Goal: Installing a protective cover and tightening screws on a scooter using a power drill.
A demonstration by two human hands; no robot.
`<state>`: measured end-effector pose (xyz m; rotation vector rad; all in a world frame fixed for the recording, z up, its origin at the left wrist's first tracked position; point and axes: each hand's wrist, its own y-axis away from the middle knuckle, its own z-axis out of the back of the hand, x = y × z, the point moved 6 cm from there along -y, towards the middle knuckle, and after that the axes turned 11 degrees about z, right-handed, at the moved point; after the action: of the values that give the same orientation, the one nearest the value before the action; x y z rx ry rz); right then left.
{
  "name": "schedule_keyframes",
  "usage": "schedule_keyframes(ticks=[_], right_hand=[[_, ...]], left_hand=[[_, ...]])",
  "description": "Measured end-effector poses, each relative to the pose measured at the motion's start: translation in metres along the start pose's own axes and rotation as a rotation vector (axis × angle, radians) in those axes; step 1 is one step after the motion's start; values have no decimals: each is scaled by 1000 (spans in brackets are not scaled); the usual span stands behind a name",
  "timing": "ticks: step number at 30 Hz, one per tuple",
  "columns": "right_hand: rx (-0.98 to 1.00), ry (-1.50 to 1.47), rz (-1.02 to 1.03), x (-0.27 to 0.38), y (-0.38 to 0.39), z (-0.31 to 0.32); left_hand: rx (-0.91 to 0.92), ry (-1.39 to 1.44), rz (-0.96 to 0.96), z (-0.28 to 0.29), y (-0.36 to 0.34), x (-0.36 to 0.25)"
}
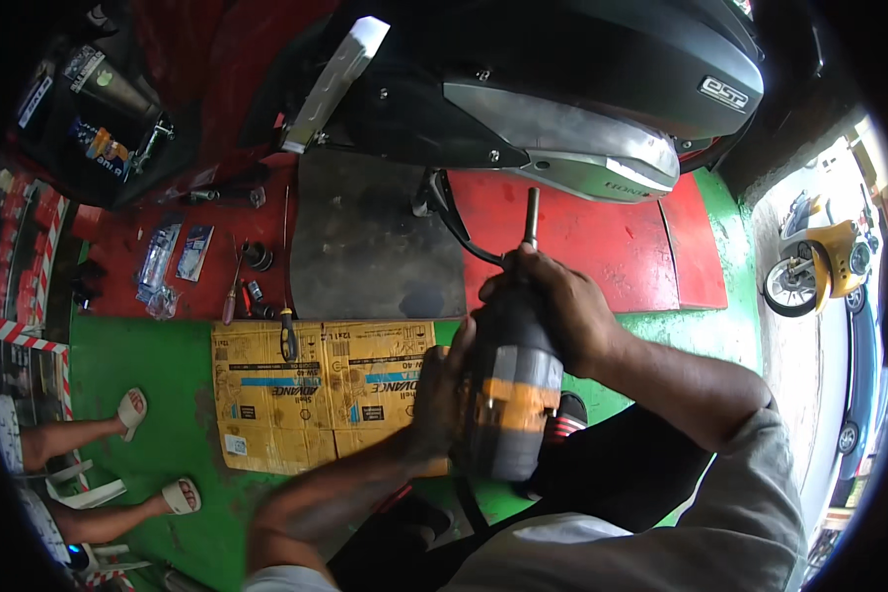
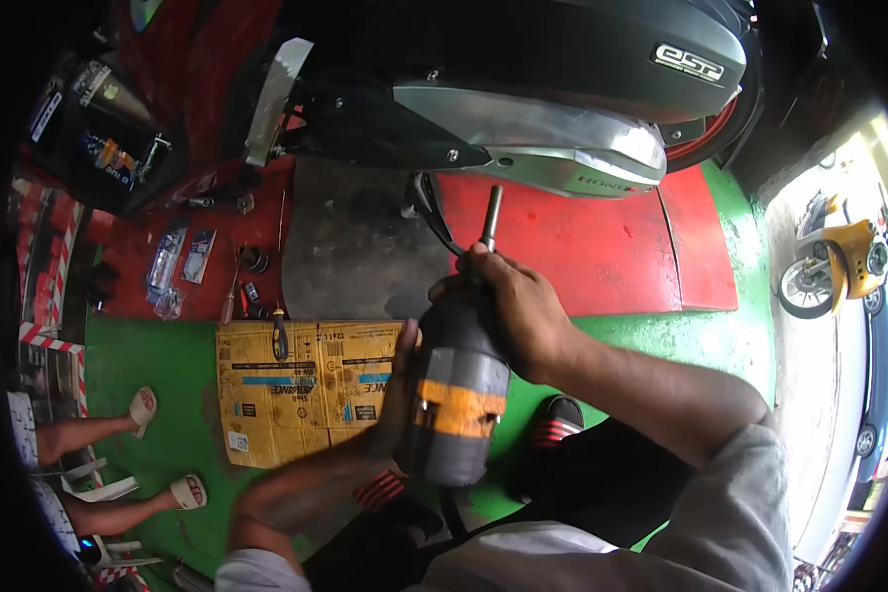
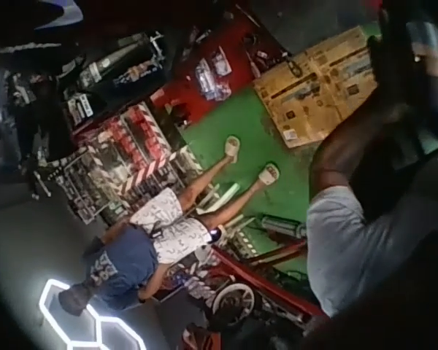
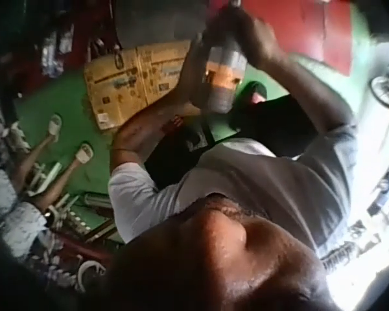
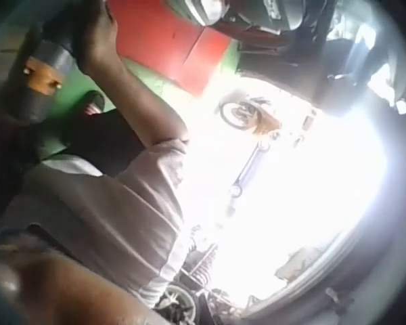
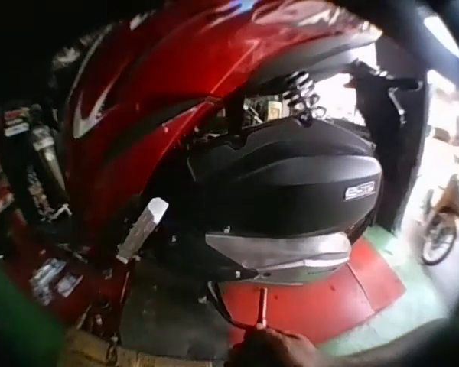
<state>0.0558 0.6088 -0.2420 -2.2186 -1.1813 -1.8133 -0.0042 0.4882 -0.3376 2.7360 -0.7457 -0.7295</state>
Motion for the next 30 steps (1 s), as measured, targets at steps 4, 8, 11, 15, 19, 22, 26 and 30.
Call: schedule_keyframes(ticks=[4,8,11,15,19,22,26,30], right_hand=[[139,209,95,7,1,13],[68,130,26,10,-5,28],[106,197,61,19,-10,30],[109,251,59,25,-17,34],[148,208,80,35,-26,33],[119,186,55,37,-29,33],[93,183,63,37,-26,29],[63,160,87,38,-28,30]], left_hand=[[-7,293,-249,0,-34,33],[21,377,-233,7,-54,47],[-29,316,-281,6,-63,38],[-45,392,-347,-7,-66,25],[-191,400,-386,-4,-70,9],[-263,344,-452,-5,-66,2],[-211,426,-426,-8,-67,3],[-70,435,-379,-4,-81,7]])
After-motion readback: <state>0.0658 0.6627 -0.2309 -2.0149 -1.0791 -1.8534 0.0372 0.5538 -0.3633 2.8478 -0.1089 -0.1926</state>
